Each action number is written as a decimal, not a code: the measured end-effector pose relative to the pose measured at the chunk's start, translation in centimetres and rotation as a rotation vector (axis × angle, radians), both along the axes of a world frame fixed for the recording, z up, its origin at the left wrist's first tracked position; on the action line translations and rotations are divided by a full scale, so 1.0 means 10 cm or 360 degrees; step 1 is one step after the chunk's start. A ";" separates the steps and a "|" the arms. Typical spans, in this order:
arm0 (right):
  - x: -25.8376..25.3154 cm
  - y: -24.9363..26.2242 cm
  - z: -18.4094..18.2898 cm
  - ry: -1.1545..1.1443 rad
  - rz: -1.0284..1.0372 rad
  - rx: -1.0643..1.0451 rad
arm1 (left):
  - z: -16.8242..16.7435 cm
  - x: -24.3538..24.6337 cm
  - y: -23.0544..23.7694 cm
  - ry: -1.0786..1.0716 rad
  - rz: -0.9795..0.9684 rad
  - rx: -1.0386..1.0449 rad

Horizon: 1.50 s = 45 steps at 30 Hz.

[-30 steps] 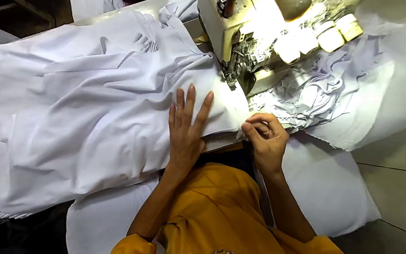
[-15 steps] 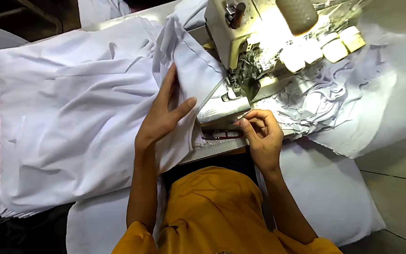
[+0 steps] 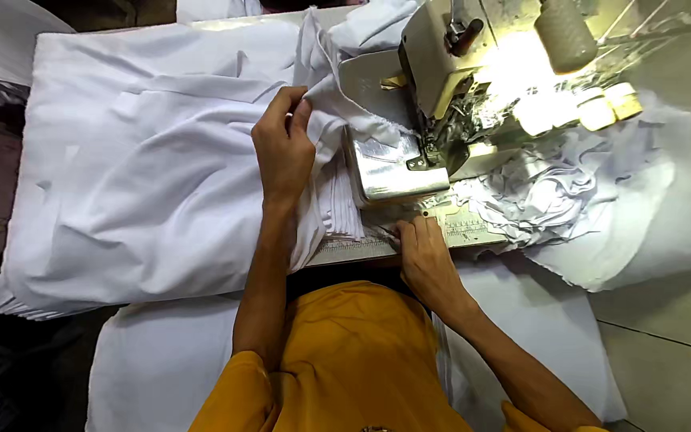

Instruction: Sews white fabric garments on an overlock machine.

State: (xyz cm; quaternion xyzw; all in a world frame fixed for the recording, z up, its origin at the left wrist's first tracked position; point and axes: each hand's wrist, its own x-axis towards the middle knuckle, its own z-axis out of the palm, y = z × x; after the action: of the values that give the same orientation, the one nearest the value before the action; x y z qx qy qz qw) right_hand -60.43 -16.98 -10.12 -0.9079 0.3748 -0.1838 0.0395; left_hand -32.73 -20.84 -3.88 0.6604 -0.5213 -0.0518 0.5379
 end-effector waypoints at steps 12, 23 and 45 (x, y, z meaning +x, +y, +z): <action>-0.21 -0.34 1.27 -0.1241 -0.0071 0.2651 | 0.16 -0.22 0.87 0.0031 -0.0309 0.0023; 0.16 -0.72 1.46 -0.1103 -0.0369 0.2751 | -0.01 -0.33 1.06 -0.0027 -0.0511 -0.0195; 0.73 -1.14 1.79 0.0234 0.0246 0.2146 | -0.22 -0.40 1.14 -0.0461 -0.0692 -0.0057</action>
State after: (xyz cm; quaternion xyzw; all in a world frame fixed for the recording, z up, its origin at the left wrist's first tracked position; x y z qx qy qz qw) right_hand -53.12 -28.40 7.80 -0.7192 0.3431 0.1552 0.5839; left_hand -36.76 -9.48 -6.12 0.5237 -0.7235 -0.0619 0.4455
